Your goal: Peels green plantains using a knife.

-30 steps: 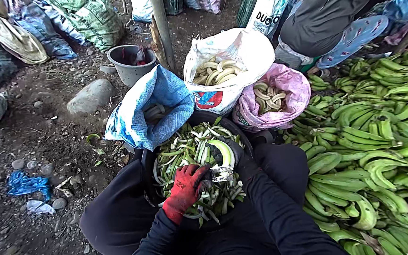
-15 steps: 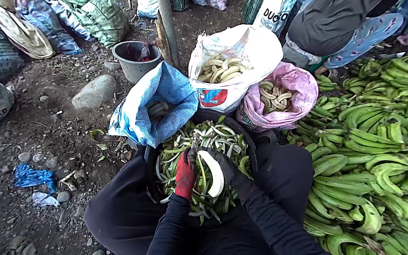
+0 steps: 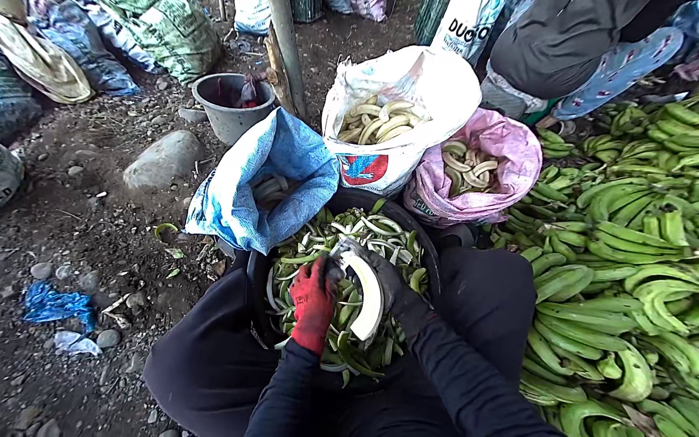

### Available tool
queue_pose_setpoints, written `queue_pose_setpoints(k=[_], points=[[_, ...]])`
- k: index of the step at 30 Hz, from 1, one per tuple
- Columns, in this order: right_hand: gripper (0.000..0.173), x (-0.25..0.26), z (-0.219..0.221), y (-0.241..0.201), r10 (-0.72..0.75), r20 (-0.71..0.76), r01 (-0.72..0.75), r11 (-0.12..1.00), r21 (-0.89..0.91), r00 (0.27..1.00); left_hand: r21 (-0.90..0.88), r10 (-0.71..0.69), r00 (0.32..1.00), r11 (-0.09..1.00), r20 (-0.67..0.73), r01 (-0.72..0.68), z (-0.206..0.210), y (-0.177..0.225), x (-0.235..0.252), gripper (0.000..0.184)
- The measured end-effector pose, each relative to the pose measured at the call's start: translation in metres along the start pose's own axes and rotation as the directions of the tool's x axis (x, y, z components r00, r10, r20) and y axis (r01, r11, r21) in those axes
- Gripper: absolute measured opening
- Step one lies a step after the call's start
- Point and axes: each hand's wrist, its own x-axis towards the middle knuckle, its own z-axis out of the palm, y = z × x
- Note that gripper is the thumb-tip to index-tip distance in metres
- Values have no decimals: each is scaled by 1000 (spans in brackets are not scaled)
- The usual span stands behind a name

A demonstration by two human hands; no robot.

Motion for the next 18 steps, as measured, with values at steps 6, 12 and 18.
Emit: queue_pose_setpoints(k=[6, 12, 18], points=[[52, 4, -24, -3, 84, 10, -84, 993, 81, 996, -485, -162, 978, 850, 132, 206, -2, -7, -2, 49], [45, 5, -28, -3, -83, -196, -3, 916, -401, 977, -557, -45, 891, 766, 451, 320, -13, 13, -17, 50], [48, 1, -37, -6, -315, -54, 173, 645, -744, 948, -782, 13, 920, 532, 391, 325, -27, 36, -20, 43]])
